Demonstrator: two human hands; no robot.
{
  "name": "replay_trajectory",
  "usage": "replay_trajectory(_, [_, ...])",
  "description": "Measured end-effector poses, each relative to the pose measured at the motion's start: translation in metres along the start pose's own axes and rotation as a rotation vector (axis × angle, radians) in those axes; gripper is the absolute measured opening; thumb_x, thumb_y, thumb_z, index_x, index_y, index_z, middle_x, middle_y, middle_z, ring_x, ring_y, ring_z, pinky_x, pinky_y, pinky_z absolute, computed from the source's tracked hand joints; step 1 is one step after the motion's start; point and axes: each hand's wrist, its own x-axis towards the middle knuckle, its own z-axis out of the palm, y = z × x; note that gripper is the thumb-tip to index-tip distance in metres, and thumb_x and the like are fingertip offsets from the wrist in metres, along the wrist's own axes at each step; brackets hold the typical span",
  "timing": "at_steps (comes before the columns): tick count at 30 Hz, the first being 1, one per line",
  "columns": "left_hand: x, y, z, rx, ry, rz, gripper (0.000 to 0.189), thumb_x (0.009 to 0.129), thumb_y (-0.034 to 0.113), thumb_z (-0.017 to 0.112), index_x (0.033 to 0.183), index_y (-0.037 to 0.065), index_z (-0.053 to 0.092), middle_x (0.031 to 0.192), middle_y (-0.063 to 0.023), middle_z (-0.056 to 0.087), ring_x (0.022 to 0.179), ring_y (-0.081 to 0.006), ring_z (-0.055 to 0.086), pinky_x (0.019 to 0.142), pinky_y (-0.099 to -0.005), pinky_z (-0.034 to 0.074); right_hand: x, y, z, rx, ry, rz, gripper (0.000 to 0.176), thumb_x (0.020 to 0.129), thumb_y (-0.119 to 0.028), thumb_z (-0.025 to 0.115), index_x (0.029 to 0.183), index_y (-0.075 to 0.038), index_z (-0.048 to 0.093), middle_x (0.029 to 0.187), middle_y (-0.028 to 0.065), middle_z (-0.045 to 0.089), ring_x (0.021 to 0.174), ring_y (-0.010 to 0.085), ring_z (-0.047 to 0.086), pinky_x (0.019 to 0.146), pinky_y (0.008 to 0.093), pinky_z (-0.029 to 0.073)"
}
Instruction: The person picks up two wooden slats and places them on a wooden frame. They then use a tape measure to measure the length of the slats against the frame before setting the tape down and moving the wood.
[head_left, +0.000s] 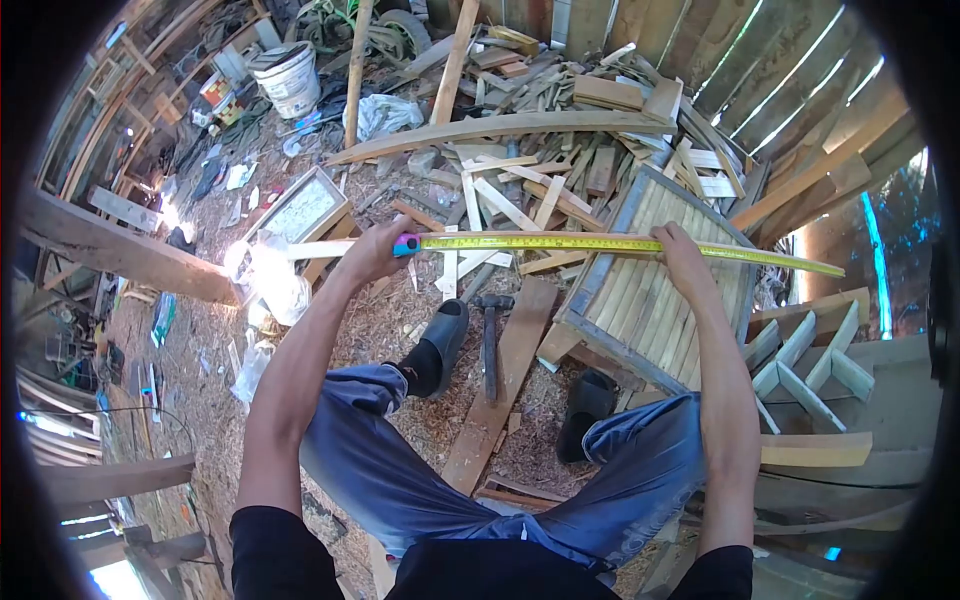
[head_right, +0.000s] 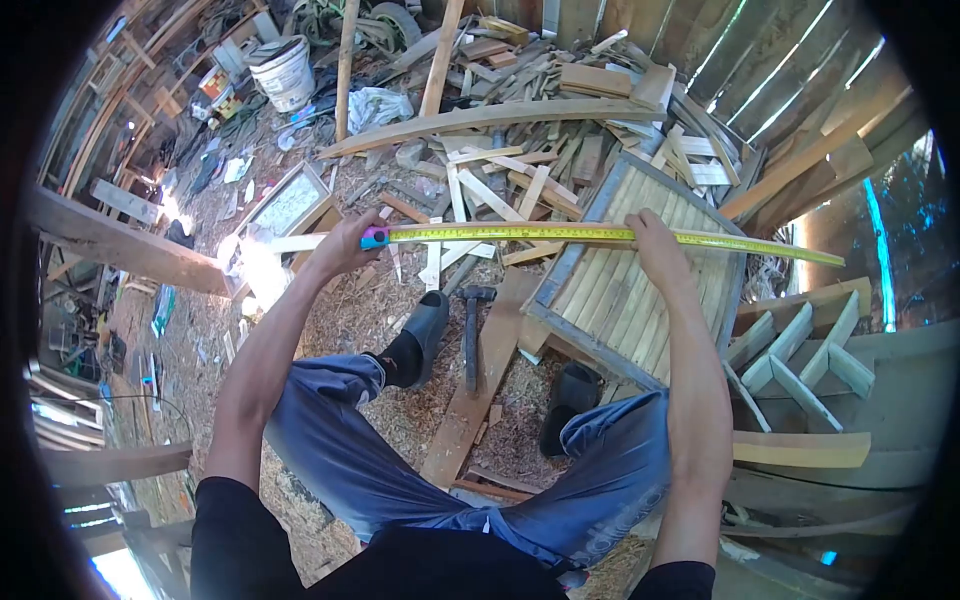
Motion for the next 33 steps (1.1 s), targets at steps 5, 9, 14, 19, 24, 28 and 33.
replay_trajectory(5, [0.001,0.011,-0.020,-0.006,0.120,0.114,0.032,0.072,0.006,0.071,0.097,0.004,0.052,0.087,-0.0173,0.063,0.084,-0.0386,0.061,0.072,-0.0446,0.049,0.001,-0.007,0.008,-0.082,0.003,0.028,0.030,0.078,0.004,0.051,0.108,-0.002,0.052,0.102,0.0155,0.053,0.101,0.0338,0.055,0.086,0.0420,0.046])
replay_trajectory(9, [0.004,0.018,-0.026,0.014,0.120,0.114,0.031,0.071,0.004,0.070,0.096,0.005,0.052,0.086,-0.0172,0.062,0.086,-0.0383,0.061,0.072,-0.0443,0.049,0.004,-0.013,0.007,-0.157,-0.049,0.043,0.036,0.076,0.006,0.054,0.111,-0.003,0.051,0.108,0.0147,0.053,0.102,0.0331,0.055,0.089,0.0425,0.045])
replay_trajectory(14, [0.008,0.030,-0.026,0.001,0.069,0.107,0.032,0.071,0.005,0.070,0.096,0.005,0.051,0.086,-0.0177,0.062,0.086,-0.0387,0.060,0.073,-0.0447,0.049,0.021,-0.064,0.005,-0.155,0.056,-0.144,0.041,0.076,0.003,0.057,0.116,-0.005,0.052,0.114,0.0132,0.055,0.110,0.0318,0.054,0.095,0.0393,0.043])
replay_trajectory(19, [0.018,0.051,-0.018,0.051,-0.004,0.114,0.037,0.069,0.007,0.069,0.100,0.006,0.049,0.084,-0.0198,0.062,0.083,-0.0408,0.062,0.070,-0.0482,0.050,0.045,-0.104,0.028,-0.101,0.166,-0.349,0.034,0.079,-0.002,0.056,0.112,-0.006,0.052,0.109,0.0111,0.057,0.107,0.0282,0.056,0.089,0.0372,0.046])
replay_trajectory(24, [0.011,0.031,-0.012,-0.028,-0.052,0.037,0.037,0.071,0.008,0.070,0.101,0.008,0.050,0.082,-0.0182,0.065,0.079,-0.0392,0.064,0.068,-0.0479,0.050,0.045,-0.108,0.028,-0.046,0.055,-0.229,0.026,0.080,-0.004,0.055,0.106,-0.006,0.051,0.101,0.0097,0.056,0.105,0.0278,0.056,0.074,0.0389,0.051])
replay_trajectory(28, [-0.005,0.007,-0.037,-0.051,0.047,0.049,0.034,0.069,0.008,0.071,0.098,0.008,0.053,0.085,-0.0163,0.066,0.083,-0.0375,0.064,0.070,-0.0452,0.051,0.048,-0.092,0.029,-0.078,0.006,-0.162,0.030,0.079,-0.003,0.057,0.109,-0.006,0.050,0.101,0.0096,0.054,0.102,0.0285,0.057,0.071,0.0398,0.052])
replay_trajectory(33, [-0.031,-0.012,-0.080,0.168,0.249,-0.040,0.028,0.068,0.003,0.072,0.092,0.005,0.056,0.100,-0.0067,0.069,0.092,-0.0329,0.061,0.082,-0.0404,0.049,0.053,-0.101,0.011,-0.103,0.030,-0.110,0.039,0.077,-0.003,0.062,0.113,-0.008,0.049,0.102,0.0093,0.051,0.098,0.0290,0.058,0.068,0.0406,0.052])
